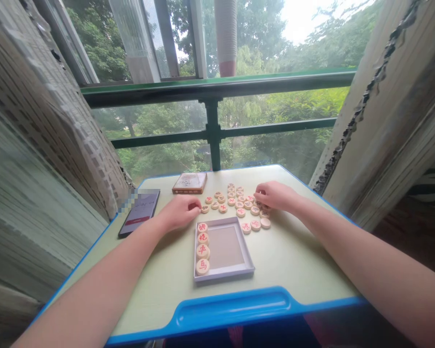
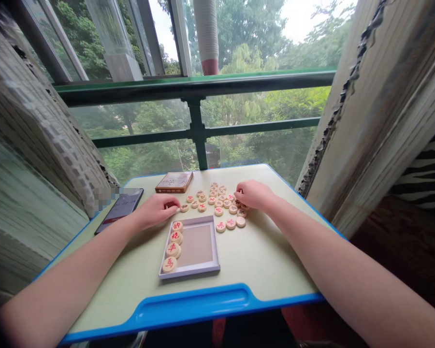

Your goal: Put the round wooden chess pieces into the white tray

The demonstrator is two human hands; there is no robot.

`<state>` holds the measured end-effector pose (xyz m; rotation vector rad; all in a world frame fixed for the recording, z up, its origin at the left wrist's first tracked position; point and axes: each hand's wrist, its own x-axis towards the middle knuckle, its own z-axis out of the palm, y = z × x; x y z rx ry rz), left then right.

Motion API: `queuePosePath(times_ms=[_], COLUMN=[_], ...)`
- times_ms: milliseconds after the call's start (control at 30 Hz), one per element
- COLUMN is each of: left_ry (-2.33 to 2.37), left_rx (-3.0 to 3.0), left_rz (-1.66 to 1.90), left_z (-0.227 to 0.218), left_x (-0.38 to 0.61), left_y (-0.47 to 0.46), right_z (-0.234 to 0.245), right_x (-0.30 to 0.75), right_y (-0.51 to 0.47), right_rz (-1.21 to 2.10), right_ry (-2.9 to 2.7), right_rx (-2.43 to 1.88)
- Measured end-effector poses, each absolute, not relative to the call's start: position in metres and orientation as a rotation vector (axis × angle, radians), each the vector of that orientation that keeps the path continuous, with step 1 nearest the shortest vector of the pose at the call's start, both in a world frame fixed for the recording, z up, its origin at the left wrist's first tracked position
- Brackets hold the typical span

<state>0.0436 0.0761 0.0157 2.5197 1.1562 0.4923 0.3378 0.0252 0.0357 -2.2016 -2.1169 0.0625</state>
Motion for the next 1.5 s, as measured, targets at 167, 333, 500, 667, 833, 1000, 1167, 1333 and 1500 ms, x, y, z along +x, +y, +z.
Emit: queuePosePath(times_ms=[167, 333, 500, 667, 833, 1000, 1167, 1333, 1500], left_ry=[1.130, 1.114, 1.114, 1.118, 1.136, 1.133, 1.127, 1.122, 1.109], left_rx=[2.476, 2.472, 2.480, 2.498, 2.511, 2.514, 2.524, 2.522, 2.505], left_rz=[0.454, 0.448, 0.447, 0.458, 0.461, 0.465, 0.458, 0.459, 0.462], left_z=[0.017, 0.019, 0.017, 0.018, 0.020, 0.017, 0.015, 0.015, 0.017], left_x=[0.044, 0.044, 0.044, 0.044, 0.043, 0.043, 0.042, 0.042, 0.043], left_y=[0.075, 0.072, 0.074, 0.073, 0.074, 0.076, 0.078, 0.079, 0.078], right_z=[0.033, 0.035, 0.034, 0.034, 0.037, 0.033, 0.032, 0.034, 0.032], right_x=[0.338, 0.339, 0.339, 0.337, 0.334, 0.333, 0.334, 0.333, 0.329], right_y=[0.026, 0.027, 0.026, 0.025, 0.023, 0.023, 0.023, 0.023, 0.021], right_rz=[0.075, 0.064, 0.045, 0.027, 0.005, 0.011, 0.026, 0.030, 0.033], right_ry=[-2.140, -2.127, -2.128, -2.148, -2.171, -2.193, -2.199, -2.193, -2.253], right_rx=[-2.184, -2.188, -2.164, -2.115, -2.033, -1.990, -1.965, -1.946, -1.775])
